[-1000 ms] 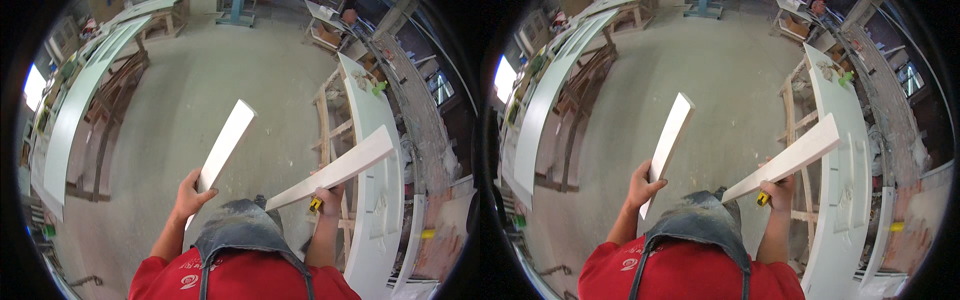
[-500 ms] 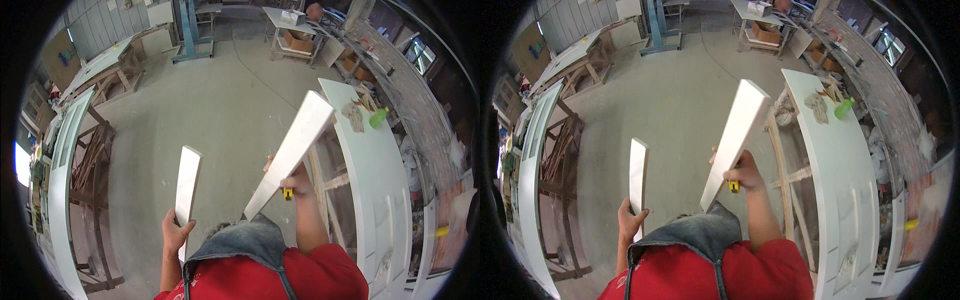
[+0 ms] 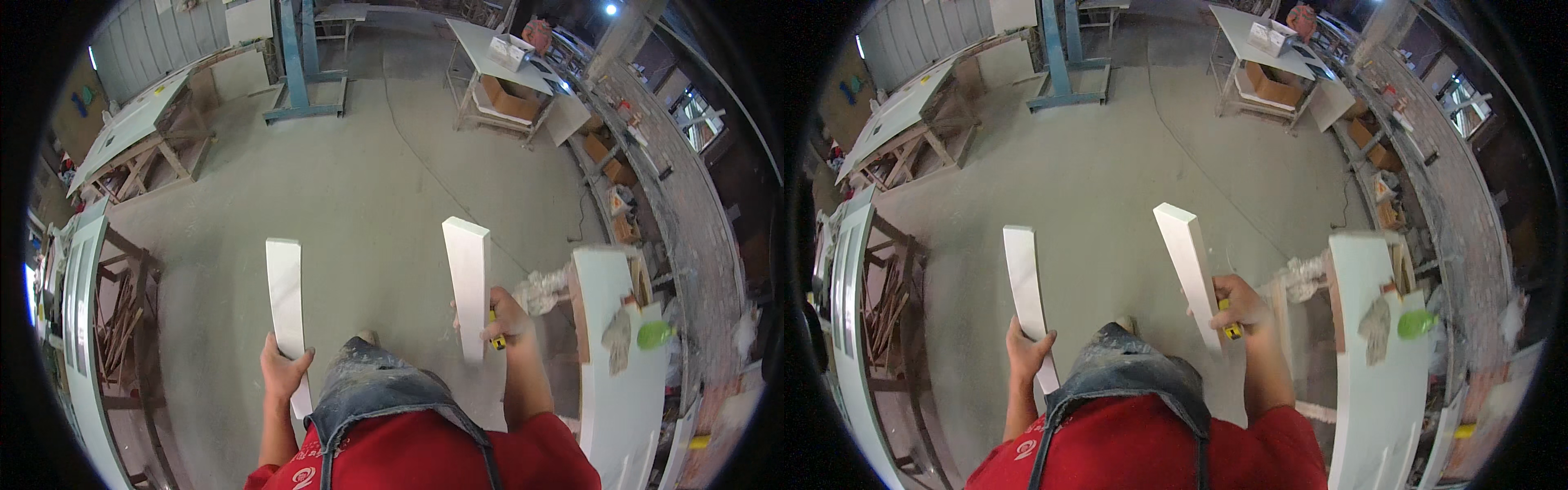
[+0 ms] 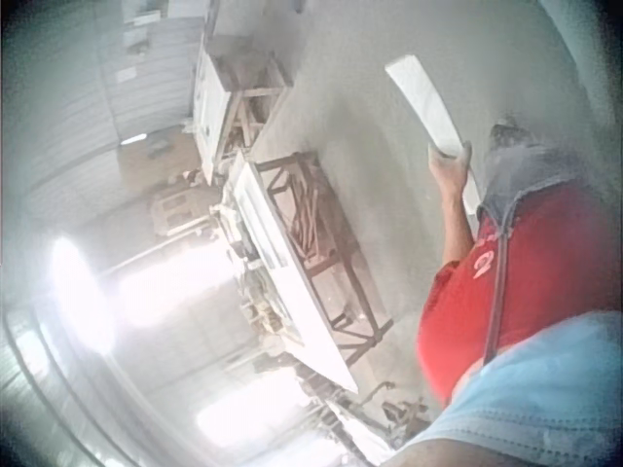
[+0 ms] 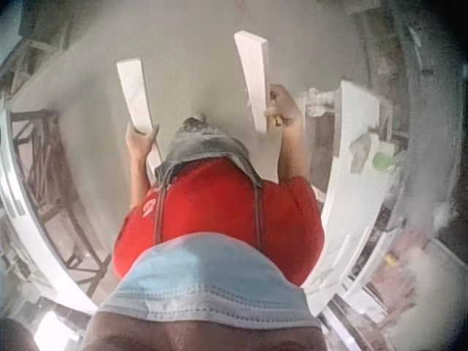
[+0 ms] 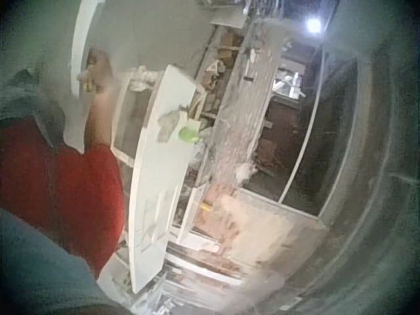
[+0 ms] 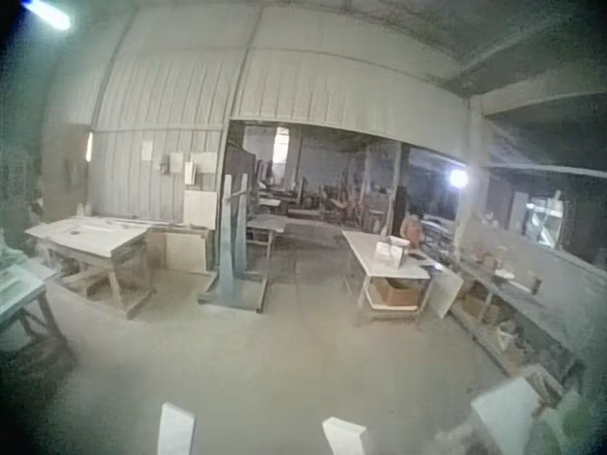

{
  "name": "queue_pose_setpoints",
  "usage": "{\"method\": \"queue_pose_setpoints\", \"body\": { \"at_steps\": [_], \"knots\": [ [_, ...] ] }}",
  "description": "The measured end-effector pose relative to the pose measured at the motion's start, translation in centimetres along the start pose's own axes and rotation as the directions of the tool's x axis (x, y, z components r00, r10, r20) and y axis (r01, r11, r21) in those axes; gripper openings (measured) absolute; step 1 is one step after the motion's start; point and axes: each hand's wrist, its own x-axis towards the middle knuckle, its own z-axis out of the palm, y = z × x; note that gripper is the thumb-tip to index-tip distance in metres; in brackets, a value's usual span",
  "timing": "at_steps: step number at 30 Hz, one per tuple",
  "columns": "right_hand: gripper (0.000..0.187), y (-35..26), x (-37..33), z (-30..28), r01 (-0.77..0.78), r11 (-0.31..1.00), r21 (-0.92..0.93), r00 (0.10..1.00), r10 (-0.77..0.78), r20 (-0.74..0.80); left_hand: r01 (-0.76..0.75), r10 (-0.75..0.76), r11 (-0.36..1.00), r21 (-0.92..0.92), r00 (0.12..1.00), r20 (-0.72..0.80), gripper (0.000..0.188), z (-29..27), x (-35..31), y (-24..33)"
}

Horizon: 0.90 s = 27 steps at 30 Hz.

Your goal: The person uses an angle grinder to smooth the edges of white ceramic strips. They measure the strips with a tape measure, cut them to length, and fit them into a ceramic sink basin to check alignment.

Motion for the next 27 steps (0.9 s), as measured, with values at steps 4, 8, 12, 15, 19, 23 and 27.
{"method": "queue_pose_setpoints", "body": {
  "at_steps": [4, 8, 12, 15, 19, 23, 27],
  "knots": [
    [0.081, -2.8, 7.6, -6.8, -0.059, 0.996, 0.060, 0.998, 0.061, -0.020, -0.087, 0.077, 0.987, 0.135, 0.994, 0.082, 0.046, 4.3, 13.4, 4.0],
    [0.079, -4.8, 17.7, -15.2, -0.081, 0.979, 0.187, 0.997, 0.081, 0.012, -0.110, 0.080, 0.969, 0.220, 0.987, 0.142, 0.045, 11.2, 27.6, 8.3],
    [0.072, -5.1, 27.5, -23.7, -0.012, 0.988, 0.151, 1.000, 0.012, 0.000, -0.068, 0.031, 0.967, 0.244, 0.987, 0.155, 0.044, 17.8, 38.3, 9.9],
    [0.071, -7.1, 36.4, -30.3, -0.029, 0.983, 0.180, 0.996, 0.044, -0.083, -0.040, -0.005, 0.961, 0.274, 0.987, 0.162, 0.044, 23.1, 47.4, 11.7],
    [0.065, -11.7, 47.2, -38.7, -0.143, 0.955, 0.260, 0.979, 0.176, -0.105, 0.143, -0.147, 0.989, 0.032, 0.959, 0.242, 0.041, 25.8, 57.7, 14.6],
    [0.063, -15.1, 57.6, -47.7, -0.235, 0.945, 0.229, 0.954, 0.269, -0.130, 0.542, -0.285, 0.724, -0.427, 0.798, 0.531, 0.034, 32.4, 67.8, 13.4],
    [0.061, -16.6, 68.7, -54.8, -0.221, 0.926, 0.305, 0.961, 0.261, -0.096, 0.604, -0.184, 0.640, -0.474, 0.720, 0.669, 0.043, 38.4, 79.9, 11.6]
  ]
}}
